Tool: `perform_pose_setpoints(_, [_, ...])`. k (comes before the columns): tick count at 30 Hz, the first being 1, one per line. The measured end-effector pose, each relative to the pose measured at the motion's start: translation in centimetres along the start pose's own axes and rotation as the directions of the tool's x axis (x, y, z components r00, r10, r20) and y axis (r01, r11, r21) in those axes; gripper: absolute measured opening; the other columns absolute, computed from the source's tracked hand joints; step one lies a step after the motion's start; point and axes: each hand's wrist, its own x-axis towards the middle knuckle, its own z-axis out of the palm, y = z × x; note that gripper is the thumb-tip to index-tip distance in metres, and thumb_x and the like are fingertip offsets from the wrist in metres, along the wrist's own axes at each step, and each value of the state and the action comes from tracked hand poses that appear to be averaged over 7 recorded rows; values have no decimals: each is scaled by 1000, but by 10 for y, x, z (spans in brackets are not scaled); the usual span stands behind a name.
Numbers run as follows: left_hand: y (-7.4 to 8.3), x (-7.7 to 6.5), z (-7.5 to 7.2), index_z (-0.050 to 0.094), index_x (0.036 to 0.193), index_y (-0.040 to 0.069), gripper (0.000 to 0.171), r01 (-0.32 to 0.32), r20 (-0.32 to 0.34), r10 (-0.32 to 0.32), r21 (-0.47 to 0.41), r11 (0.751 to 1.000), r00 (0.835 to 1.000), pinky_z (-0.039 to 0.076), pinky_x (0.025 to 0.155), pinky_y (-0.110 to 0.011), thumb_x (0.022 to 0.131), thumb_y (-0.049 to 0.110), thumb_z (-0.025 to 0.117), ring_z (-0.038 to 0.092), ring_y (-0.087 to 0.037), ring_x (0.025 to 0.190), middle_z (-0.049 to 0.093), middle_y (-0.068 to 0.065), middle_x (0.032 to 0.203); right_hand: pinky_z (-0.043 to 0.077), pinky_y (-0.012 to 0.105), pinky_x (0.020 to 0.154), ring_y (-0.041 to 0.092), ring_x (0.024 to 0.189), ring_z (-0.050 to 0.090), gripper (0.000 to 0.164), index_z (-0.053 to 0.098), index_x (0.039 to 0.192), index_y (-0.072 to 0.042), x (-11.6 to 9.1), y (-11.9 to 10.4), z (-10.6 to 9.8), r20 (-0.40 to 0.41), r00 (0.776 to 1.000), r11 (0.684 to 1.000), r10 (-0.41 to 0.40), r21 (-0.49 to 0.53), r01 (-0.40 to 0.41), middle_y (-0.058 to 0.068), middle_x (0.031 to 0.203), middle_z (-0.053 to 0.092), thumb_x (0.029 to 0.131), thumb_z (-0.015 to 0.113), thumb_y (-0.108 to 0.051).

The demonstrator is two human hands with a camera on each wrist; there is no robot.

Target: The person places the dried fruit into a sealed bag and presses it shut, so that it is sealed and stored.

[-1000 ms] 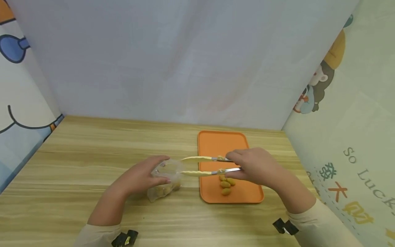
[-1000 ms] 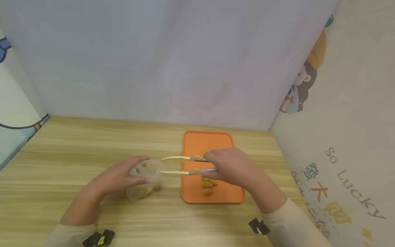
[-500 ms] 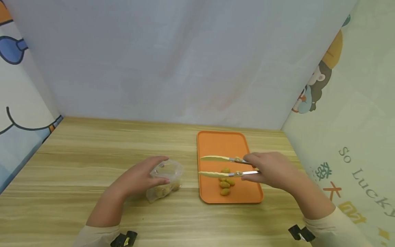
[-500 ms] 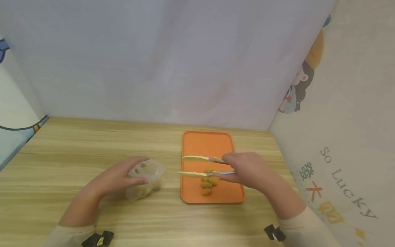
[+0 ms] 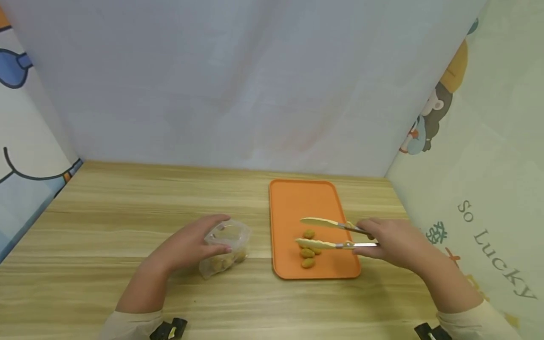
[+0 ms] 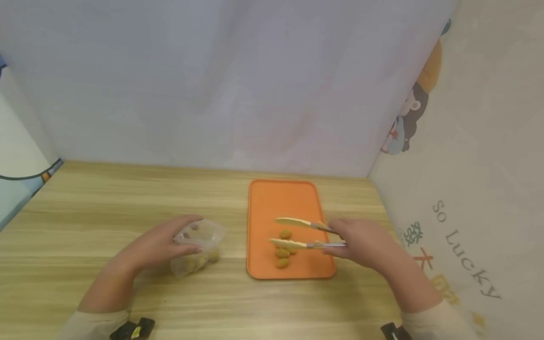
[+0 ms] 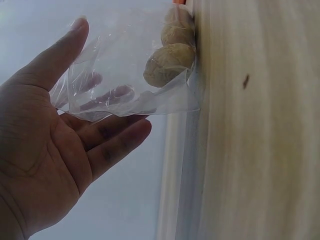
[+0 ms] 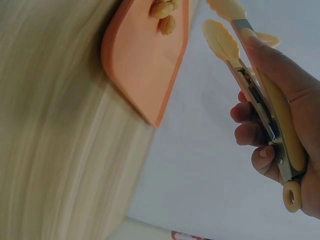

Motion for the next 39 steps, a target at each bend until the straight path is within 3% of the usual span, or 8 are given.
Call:
perform_pose_setpoints(10, [2,0,-2,39,150,23,78,6,5,-6,22,1000,1000,36,111,-59,86,57,68,43,-35,137,44,-8,151,43,23,51,0,61,50,37,62,97,-22,-18,8,2,23,999,999,35,34,-35,-14,76,59,79,78,-50])
perform_pose_setpoints(22, [1,1,-1,39,150,21,79,-9,1,9,33,999,1000,36,111,-59,86,56,68,43,-36,137,44,-10,151,39,22,50,-2,58,45,37,60,94,-24,-39,14,6,119,986,990,119,61,-127,-16,74,57,82,70,-59])
perform_pose_setpoints(33, [2,0,-1,38,150,23,78,0,14,0,21,1000,1000,36,110,-60,87,58,66,42,-36,138,43,-9,152,33,20,49,0,56,37,33,58,90,-24,-45,16,15,125,987,993,103,51,-110,-18,68,47,80,77,-48])
perform_pose_setpoints(39, [3,0,-1,39,150,22,78,-2,14,2,12,1000,1000,37,110,-59,86,57,67,42,-35,138,44,-8,151,35,21,48,-1,58,40,35,60,97,-22,-44,15,19,115,991,996,66,44,-72,-18,73,53,81,76,-49])
